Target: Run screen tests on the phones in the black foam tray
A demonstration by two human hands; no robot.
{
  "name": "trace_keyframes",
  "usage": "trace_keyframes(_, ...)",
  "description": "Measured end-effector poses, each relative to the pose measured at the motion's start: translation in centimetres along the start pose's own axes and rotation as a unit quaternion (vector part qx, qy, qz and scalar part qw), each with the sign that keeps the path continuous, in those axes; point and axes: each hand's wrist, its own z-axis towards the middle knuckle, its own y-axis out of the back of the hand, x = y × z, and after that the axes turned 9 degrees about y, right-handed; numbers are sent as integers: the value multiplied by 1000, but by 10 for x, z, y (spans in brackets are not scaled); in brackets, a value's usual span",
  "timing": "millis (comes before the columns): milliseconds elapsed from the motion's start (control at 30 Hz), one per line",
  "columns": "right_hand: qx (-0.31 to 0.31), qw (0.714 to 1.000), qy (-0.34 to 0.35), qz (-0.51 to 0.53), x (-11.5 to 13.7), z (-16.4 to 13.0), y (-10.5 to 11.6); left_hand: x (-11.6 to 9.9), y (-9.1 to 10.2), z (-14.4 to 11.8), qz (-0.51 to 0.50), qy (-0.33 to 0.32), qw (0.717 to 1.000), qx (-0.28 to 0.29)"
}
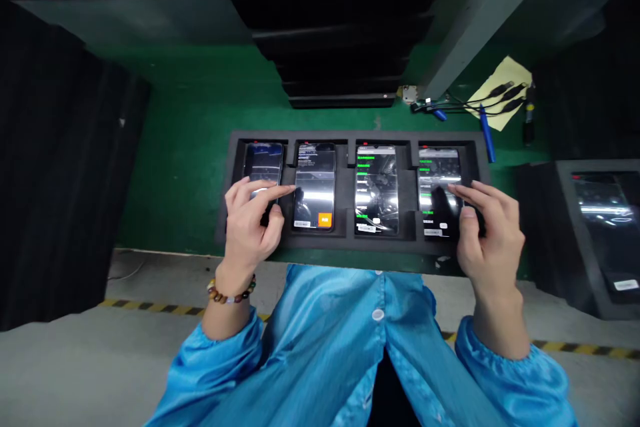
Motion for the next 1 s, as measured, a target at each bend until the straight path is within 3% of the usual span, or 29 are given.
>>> trace_keyframes(267,-36,999,31,17,0,-3,-2,4,-2,-4,-32,-19,999,-8)
trace_keyframes(500,-31,994,92,51,-4,-8,-2,8,0,-7,-32,-85,996,-26)
trace_keyframes(1000,2,996,84,17,-9,-11,-2,7,0,-8,-32,-83,996,-29)
